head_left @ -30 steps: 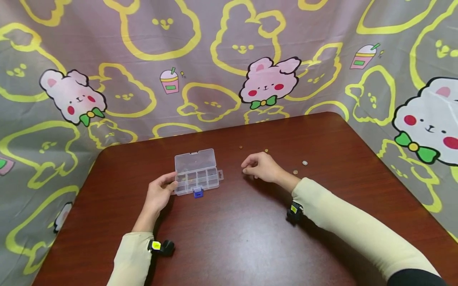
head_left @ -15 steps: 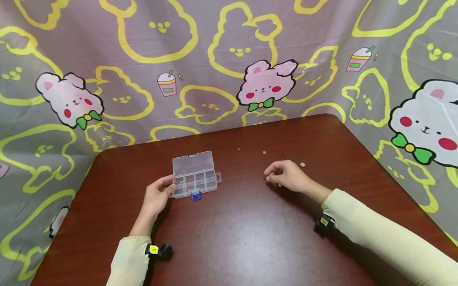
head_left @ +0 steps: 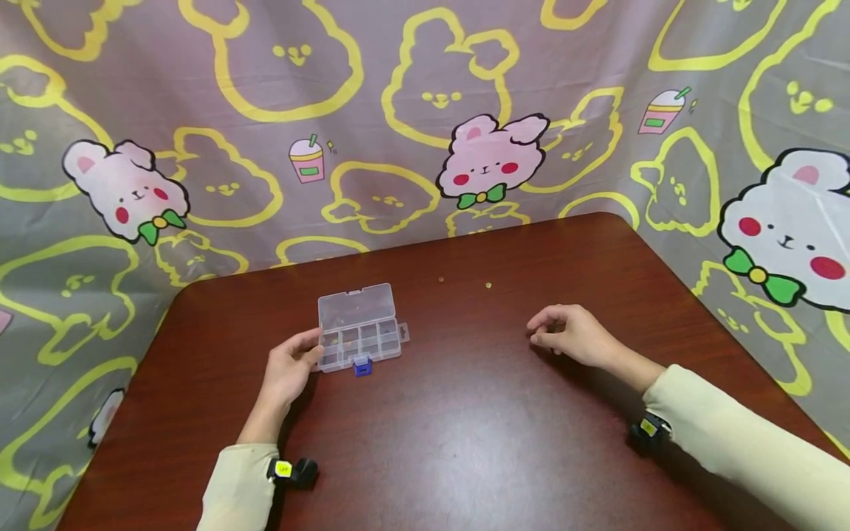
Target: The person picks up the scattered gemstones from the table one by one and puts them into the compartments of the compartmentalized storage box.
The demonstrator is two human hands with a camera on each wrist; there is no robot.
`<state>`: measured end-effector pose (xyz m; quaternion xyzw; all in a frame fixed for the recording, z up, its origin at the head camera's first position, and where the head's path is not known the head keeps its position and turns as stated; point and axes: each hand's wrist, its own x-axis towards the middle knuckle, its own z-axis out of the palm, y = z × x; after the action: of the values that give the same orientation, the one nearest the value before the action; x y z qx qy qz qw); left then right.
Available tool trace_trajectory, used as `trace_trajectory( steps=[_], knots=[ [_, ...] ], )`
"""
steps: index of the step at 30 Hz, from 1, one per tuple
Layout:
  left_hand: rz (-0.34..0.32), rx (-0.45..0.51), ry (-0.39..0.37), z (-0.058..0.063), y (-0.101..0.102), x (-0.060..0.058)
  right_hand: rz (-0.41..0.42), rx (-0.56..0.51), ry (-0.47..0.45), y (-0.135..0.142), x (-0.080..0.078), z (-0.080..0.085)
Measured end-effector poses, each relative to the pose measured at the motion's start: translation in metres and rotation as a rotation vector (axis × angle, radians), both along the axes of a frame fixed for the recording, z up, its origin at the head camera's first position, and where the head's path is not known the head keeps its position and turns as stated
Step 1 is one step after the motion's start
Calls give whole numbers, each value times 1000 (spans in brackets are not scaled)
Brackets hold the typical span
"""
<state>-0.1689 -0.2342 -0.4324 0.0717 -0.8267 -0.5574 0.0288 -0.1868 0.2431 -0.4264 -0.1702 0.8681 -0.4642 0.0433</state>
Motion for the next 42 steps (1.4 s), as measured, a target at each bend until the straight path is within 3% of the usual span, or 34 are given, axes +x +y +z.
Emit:
trace_trajectory(
  steps=[11,22,42],
  knots=[
    [1,15,16,-3,-2,-2,-41,9,36,16,-5,2],
    [-3,23,6,-2,-2,-1,-96,66,17,22,-15,-2],
    [4,15,10,-2,0,2,-82,121,5,18,-18,-5]
  ],
)
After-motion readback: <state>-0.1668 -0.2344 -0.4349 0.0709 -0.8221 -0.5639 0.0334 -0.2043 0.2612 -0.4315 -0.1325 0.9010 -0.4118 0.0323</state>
